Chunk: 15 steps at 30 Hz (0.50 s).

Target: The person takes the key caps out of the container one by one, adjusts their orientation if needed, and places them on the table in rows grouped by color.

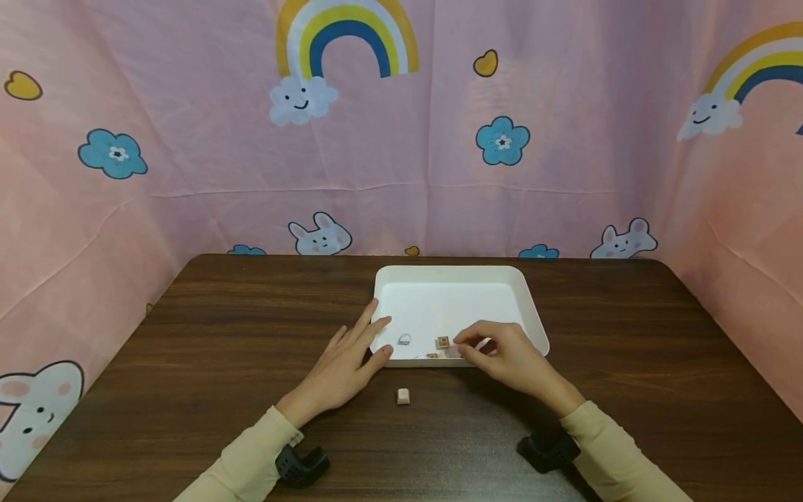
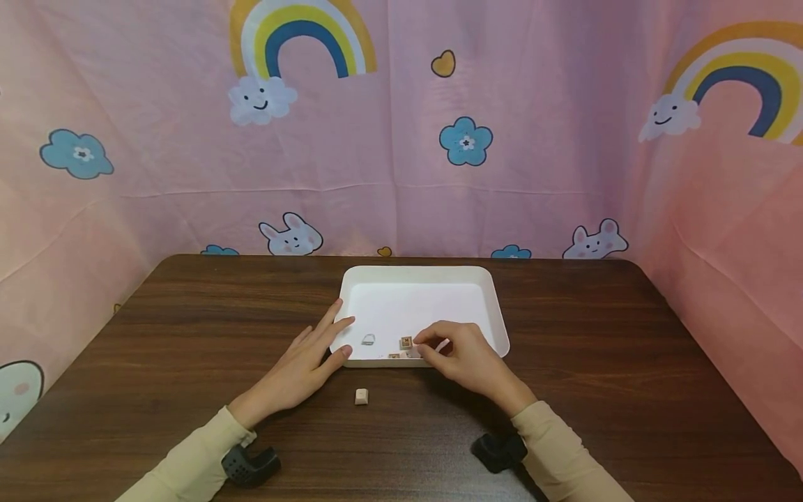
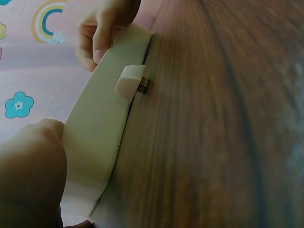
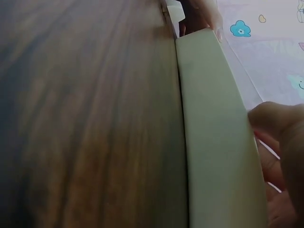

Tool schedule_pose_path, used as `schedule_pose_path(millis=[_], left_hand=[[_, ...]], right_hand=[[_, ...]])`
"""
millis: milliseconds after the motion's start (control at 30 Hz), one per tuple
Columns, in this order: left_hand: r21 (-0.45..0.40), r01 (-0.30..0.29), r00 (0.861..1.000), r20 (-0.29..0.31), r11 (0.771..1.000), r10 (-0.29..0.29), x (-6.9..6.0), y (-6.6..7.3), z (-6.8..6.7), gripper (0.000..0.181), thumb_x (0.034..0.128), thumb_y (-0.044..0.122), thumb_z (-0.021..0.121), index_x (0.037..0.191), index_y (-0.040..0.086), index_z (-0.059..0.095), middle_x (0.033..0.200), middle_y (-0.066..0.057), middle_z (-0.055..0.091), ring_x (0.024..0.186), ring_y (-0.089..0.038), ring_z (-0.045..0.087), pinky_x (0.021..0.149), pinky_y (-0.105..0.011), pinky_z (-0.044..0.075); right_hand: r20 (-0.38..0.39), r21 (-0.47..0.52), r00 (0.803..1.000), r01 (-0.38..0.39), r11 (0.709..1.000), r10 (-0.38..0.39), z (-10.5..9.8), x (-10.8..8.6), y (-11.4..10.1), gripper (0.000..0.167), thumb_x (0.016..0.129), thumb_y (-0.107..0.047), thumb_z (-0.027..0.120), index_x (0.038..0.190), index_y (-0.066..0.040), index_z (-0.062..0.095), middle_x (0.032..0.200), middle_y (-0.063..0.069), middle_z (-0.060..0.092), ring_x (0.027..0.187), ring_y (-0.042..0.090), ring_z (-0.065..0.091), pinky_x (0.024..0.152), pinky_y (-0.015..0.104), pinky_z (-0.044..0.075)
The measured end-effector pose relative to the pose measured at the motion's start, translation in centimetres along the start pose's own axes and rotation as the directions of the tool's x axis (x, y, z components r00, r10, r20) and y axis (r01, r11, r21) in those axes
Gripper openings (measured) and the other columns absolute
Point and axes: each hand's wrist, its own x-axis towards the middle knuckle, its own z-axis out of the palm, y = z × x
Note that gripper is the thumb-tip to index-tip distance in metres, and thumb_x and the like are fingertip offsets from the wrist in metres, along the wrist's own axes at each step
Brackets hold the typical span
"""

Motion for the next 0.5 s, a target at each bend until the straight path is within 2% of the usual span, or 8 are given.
schedule_pose_path(millis=[233,500], left_hand=[[0.001,-0.004,1.000,-0.001,1.000,0.004,-0.02,-0.06,0.09,0.059,0.1078,0.047,0.046,0.158,0.018,0.039,0.173,-0.005,0.009,0.151,-0.035,0.034,0.120,-0.069,0.017],[0.000,-0.005,1.000,-0.003,1.000,0.005,-0.02,-0.14,0.16,0.059,0.1077,0.047,0.046,0.158,0.018,0.039,0.173,-0.004,0.009,0.151,-0.034,0.033,0.120,-0.069,0.016]], right_hand=[[-0.011,0.096,0.998,-0.053,0.994,0.055,-0.34,-0.14,-0.18,0.010,0.090,-0.014,0.080,0.099,-0.013,0.078,0.091,-0.007,0.074,0.085,0.006,0.069,0.071,0.027,0.061],[0.007,0.158,0.999,-0.050,0.986,0.050,-0.55,-0.19,-0.06,0.017,0.088,-0.005,0.080,0.104,-0.009,0.077,0.098,0.000,0.075,0.093,0.011,0.072,0.077,0.026,0.061]])
